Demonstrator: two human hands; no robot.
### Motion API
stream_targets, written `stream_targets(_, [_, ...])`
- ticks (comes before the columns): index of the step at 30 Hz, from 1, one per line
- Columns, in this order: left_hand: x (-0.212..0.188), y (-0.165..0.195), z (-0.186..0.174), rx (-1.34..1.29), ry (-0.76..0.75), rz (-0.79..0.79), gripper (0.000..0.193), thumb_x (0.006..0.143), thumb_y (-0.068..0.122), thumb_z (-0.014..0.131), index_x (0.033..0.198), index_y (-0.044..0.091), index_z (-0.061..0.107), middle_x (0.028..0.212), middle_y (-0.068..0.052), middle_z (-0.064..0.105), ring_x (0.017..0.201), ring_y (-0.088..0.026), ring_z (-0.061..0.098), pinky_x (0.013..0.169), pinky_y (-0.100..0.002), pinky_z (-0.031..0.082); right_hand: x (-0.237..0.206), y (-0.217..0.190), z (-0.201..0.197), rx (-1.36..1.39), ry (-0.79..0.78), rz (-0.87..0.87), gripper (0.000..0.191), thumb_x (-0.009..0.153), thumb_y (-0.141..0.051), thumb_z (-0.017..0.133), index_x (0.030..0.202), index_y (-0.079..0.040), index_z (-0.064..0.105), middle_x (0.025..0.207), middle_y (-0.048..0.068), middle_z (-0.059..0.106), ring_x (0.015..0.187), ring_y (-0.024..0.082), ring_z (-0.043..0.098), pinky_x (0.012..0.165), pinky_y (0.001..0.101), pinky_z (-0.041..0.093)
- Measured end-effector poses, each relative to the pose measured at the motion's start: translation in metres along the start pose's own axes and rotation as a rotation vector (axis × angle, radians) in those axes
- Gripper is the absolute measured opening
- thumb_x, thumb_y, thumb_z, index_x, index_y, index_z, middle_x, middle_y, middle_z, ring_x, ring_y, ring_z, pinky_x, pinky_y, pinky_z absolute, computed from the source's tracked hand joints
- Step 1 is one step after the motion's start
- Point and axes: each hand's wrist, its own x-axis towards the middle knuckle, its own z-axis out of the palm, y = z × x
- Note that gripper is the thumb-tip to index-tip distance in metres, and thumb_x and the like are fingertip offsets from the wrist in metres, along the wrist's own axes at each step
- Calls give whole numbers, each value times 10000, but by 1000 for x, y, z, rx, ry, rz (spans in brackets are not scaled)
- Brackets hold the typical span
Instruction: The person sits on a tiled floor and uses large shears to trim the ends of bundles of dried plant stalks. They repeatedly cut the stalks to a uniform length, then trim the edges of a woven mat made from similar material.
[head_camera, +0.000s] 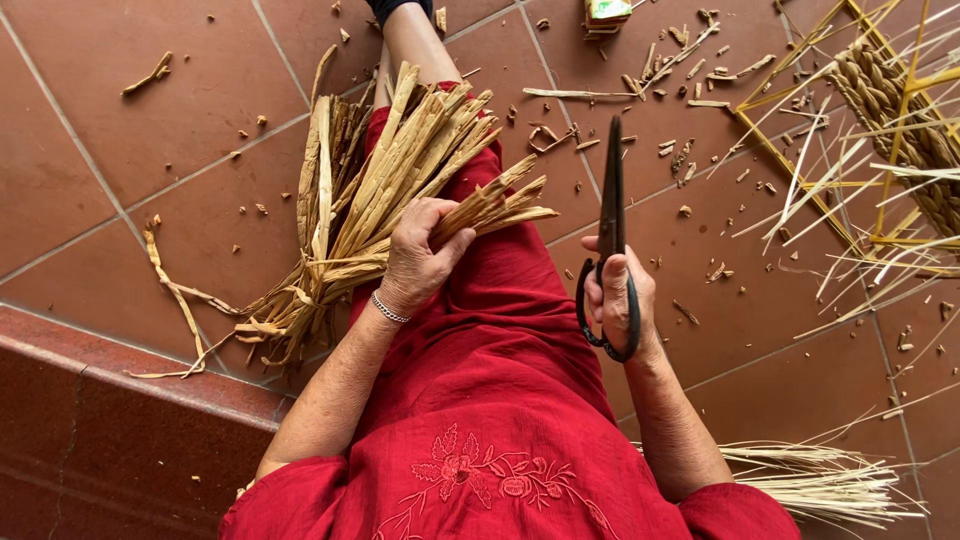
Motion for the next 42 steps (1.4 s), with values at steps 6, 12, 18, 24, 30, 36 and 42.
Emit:
stream_targets(6, [4,-8,5,474,-92,130,663,627,214,914,1218,81,644,1161,-137,606,1120,-344,529,943,-493,388,-7,5,-9,9,66,24,823,967,-719,431,1308,17,570,652,-49,473,498,13,423,451,186,350])
stream_targets(12, [10,-39,7,81,-200,-187,380,830,203,856,1119,95,634,953,-41,709,877,-196,691,827,-351,558,-12,12,-3,-40,23,75,814,954,-710,422,1325,-4,583,649,-62,488,493,8,432,434,188,373])
stream_targets(18, [8,-34,-3,-115,-183,-270,375,770,146,878,1015,74,605,872,-12,677,788,-108,632,744,-283,554,-1,12,6,-37,22,34,618,999,-529,535,1348,-22,591,692,-41,585,528,13,500,463,188,411])
stream_targets(24, [-10,-16,-5,-110,-127,-170,372,781,117,895,991,67,590,850,1,648,769,-95,602,725,-268,544,22,10,25,-23,34,-214,497,944,-83,781,1374,-9,542,889,-3,652,749,47,596,654,209,511])
stream_targets(30, [-17,-13,-3,-114,-137,-211,382,786,128,895,994,72,581,825,4,661,764,-80,596,735,-259,538,34,2,37,116,84,-182,453,936,31,707,1348,-19,525,878,20,667,710,59,609,625,216,518])
stream_targets(36, [-11,-20,-5,-211,-184,-177,423,833,149,866,1142,59,591,988,-33,667,899,-98,619,835,-267,547,39,5,33,115,92,-224,470,929,61,709,1358,-14,531,863,33,675,709,62,610,625,217,514])
stream_targets(42, [-9,-14,-3,326,-2,212,652,756,233,890,1294,29,584,1191,-140,643,1126,-287,592,1002,-432,458,58,13,27,-13,133,-160,470,903,17,768,1328,-15,570,811,20,691,693,51,646,588,207,523])
